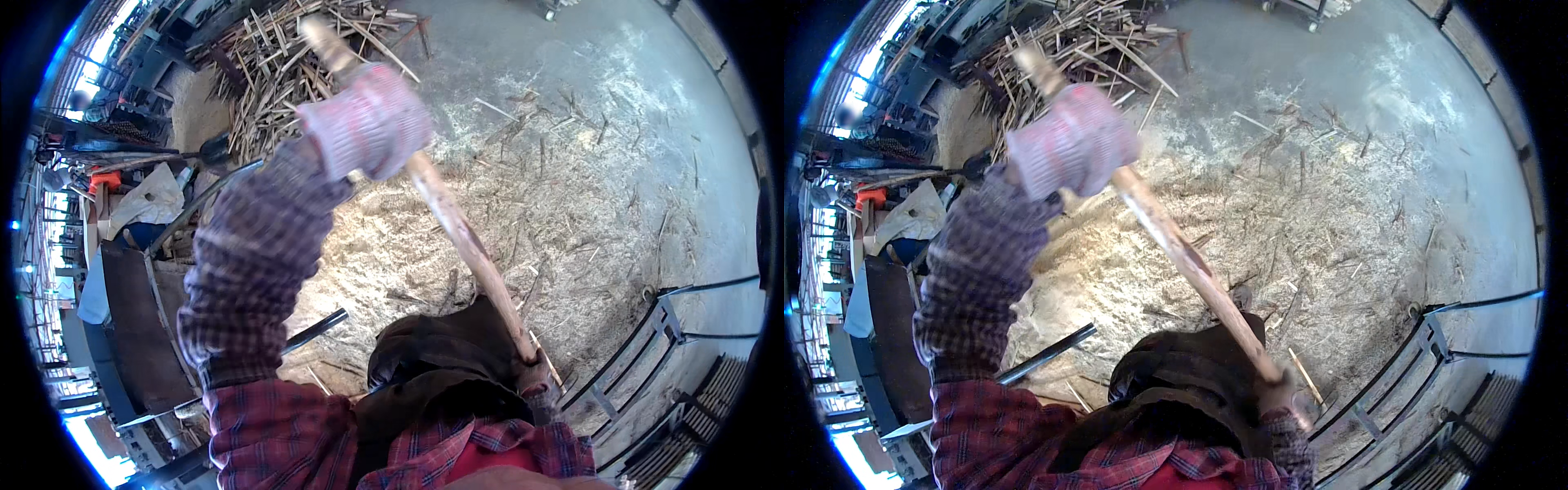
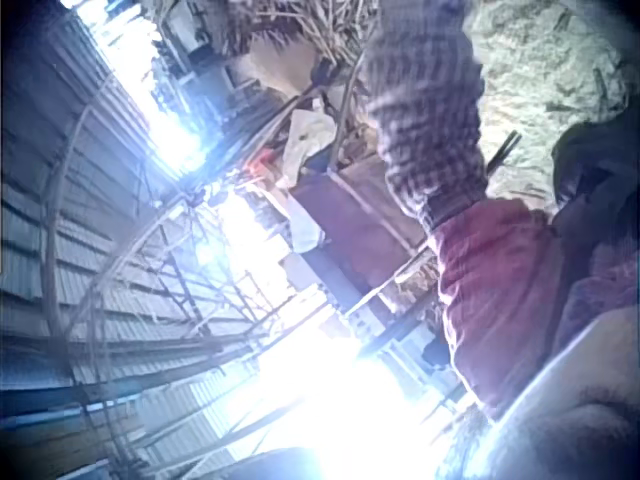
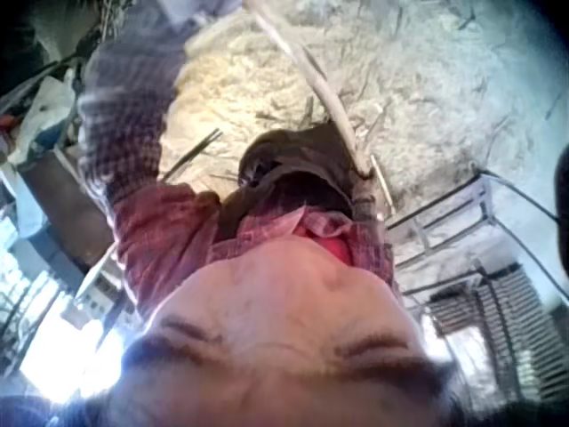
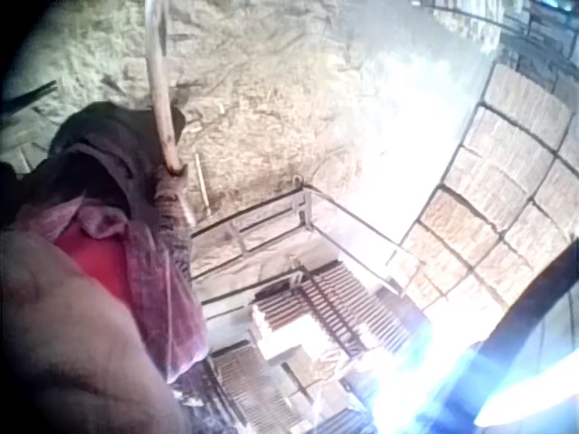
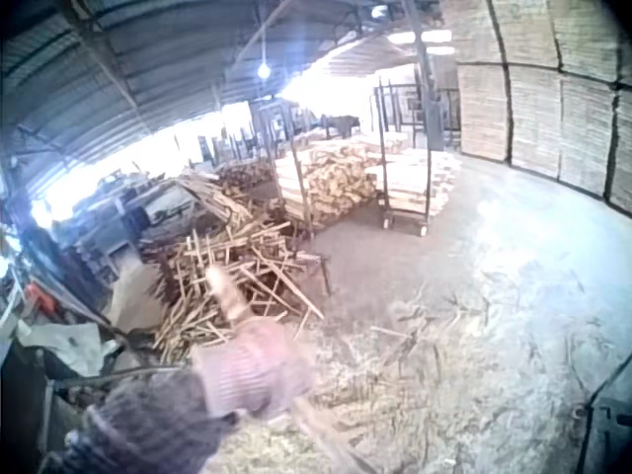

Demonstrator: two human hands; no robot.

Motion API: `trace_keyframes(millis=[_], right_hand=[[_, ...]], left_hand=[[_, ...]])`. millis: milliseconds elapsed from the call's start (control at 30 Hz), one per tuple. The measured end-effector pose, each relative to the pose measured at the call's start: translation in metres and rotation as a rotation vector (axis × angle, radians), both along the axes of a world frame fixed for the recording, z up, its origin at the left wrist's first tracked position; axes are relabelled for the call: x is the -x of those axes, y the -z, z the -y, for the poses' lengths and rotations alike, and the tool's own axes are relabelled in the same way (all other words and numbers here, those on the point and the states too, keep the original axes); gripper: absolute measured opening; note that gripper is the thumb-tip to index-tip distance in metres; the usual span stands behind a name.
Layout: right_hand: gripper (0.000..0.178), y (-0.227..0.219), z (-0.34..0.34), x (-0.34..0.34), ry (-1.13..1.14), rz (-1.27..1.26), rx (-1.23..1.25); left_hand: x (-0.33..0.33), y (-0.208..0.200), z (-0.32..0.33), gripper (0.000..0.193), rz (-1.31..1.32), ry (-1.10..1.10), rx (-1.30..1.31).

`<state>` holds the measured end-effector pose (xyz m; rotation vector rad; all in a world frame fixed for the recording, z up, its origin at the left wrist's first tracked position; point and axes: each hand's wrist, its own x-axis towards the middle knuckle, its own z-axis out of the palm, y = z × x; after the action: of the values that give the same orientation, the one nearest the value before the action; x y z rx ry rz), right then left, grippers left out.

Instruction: The person uses a pitchfork to gather and move a large pile of thin wooden sticks on a sawdust-covered floor. They then switch to using their hands to pick up, align, and stack the sticks into a neat bundle.

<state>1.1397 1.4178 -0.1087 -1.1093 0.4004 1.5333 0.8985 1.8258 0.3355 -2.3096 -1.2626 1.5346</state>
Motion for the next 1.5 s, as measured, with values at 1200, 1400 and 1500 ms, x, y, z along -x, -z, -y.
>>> trace_keyframes(millis=[1200,1400,1500], right_hand=[[0.012,-0.153,-0.867,0.3,-0.907,0.127,0.076],[0.017,-0.204,-1.081,0.404,-1.36,-0.019,-0.685],[0.034,-0.221,-1.13,0.464,-1.33,0.416,-0.64]], left_hand=[[0.156,0.199,0.012,0.033,0.42,-2.016,-0.343],[0.109,0.248,-0.213,0.047,0.409,-2.356,-0.216],[0.144,0.266,-0.356,0.054,0.652,-2.493,-0.282]])
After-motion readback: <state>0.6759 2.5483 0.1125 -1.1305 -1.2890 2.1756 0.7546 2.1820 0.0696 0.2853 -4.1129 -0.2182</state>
